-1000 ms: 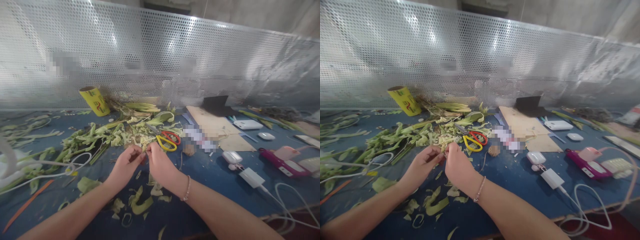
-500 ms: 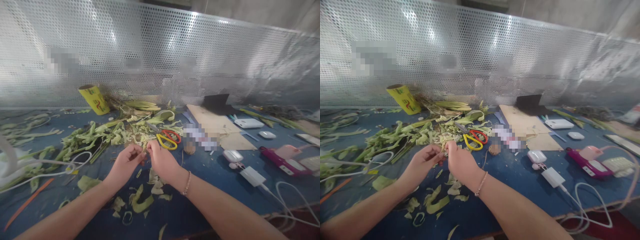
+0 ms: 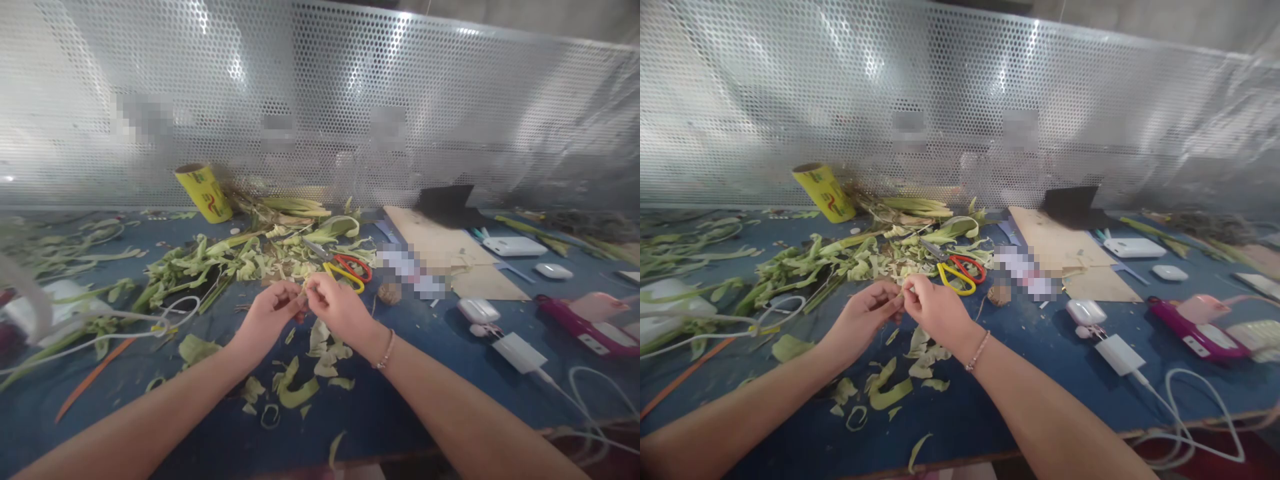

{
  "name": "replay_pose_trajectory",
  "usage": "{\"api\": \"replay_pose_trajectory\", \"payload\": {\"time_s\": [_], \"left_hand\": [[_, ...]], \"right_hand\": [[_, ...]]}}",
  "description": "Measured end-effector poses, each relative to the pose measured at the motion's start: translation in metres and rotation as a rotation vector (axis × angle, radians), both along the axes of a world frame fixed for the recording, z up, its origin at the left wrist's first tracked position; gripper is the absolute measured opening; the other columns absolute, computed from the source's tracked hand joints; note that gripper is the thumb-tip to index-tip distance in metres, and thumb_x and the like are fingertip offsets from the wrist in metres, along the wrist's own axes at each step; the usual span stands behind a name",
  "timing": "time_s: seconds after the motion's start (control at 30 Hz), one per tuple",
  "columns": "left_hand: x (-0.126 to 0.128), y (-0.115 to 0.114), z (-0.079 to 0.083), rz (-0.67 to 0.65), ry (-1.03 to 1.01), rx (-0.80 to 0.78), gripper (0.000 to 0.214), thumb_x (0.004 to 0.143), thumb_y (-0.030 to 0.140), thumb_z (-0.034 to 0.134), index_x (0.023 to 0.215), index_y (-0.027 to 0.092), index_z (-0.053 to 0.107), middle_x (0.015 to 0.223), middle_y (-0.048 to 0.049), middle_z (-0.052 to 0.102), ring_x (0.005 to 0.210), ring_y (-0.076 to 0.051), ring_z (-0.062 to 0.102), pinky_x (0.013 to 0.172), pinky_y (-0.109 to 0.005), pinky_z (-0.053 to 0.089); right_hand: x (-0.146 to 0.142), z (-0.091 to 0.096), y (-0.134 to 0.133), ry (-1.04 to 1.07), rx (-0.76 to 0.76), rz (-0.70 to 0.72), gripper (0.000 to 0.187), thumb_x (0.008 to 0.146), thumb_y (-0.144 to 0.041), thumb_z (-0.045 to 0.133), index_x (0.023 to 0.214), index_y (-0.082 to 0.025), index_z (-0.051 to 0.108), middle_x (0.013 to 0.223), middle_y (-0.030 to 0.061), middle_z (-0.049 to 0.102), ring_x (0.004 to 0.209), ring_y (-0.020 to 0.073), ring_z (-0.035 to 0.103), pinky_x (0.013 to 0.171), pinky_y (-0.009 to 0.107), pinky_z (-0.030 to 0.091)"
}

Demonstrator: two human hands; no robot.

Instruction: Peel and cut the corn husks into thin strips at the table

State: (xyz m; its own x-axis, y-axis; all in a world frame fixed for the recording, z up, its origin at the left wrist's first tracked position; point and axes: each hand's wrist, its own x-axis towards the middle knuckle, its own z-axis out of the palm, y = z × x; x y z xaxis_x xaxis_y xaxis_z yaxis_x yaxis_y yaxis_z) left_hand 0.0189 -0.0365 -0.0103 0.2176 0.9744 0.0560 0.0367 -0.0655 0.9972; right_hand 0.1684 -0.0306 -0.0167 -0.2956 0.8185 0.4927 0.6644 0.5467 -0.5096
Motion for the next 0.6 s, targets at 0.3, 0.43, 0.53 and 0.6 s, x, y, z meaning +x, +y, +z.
{"api": "replay_pose_trajectory", "payload": {"time_s": [0.3, 0.43, 0.53, 0.6], "left_hand": [[-0.0007, -0.0009, 0.0003, 0.005, 0.025, -0.048, 0.027, 0.069, 0.04, 0.067, 0.072, 0.015, 0.059, 0.056, 0.0011, 0.057, 0.052, -0.01, 0.053, 0.053, -0.022, 0.042], [-0.0021, -0.0016, 0.0017, -0.021, 0.005, 0.0, 0.023, 0.071, 0.038, 0.065, 0.069, 0.015, 0.062, 0.057, 0.0014, 0.056, 0.051, -0.007, 0.049, 0.051, -0.021, 0.04], [-0.0029, -0.0021, 0.0024, -0.024, -0.006, 0.033, 0.021, 0.072, 0.036, 0.065, 0.071, 0.015, 0.064, 0.059, 0.001, 0.057, 0.052, -0.007, 0.048, 0.05, -0.02, 0.039], [-0.0029, -0.0023, 0.0027, -0.02, -0.006, 0.049, 0.019, 0.072, 0.035, 0.065, 0.072, 0.015, 0.064, 0.061, 0.0004, 0.057, 0.052, -0.007, 0.048, 0.05, -0.02, 0.038]], "right_hand": [[0.0062, -0.0001, -0.0005, -0.059, 0.131, 0.0, 0.015, 0.088, -0.024, 0.04, 0.092, -0.017, 0.053, 0.063, 0.0007, 0.062, 0.054, 0.012, 0.058, 0.051, 0.02, 0.035], [0.0071, 0.0034, -0.0024, -0.055, 0.147, -0.003, 0.017, 0.088, -0.024, 0.039, 0.09, -0.017, 0.054, 0.063, 0.0007, 0.061, 0.051, 0.0107, 0.055, 0.05, 0.02, 0.035], [0.0059, 0.0053, -0.0038, -0.017, 0.139, 0.023, 0.017, 0.088, -0.023, 0.039, 0.086, -0.017, 0.055, 0.057, -0.0022, 0.056, 0.045, 0.0087, 0.049, 0.048, 0.019, 0.033], [0.0048, 0.0052, -0.0042, 0.011, 0.145, 0.025, 0.017, 0.087, -0.023, 0.04, 0.085, -0.017, 0.055, 0.055, -0.0031, 0.053, 0.045, 0.0085, 0.048, 0.047, 0.019, 0.033]]}}
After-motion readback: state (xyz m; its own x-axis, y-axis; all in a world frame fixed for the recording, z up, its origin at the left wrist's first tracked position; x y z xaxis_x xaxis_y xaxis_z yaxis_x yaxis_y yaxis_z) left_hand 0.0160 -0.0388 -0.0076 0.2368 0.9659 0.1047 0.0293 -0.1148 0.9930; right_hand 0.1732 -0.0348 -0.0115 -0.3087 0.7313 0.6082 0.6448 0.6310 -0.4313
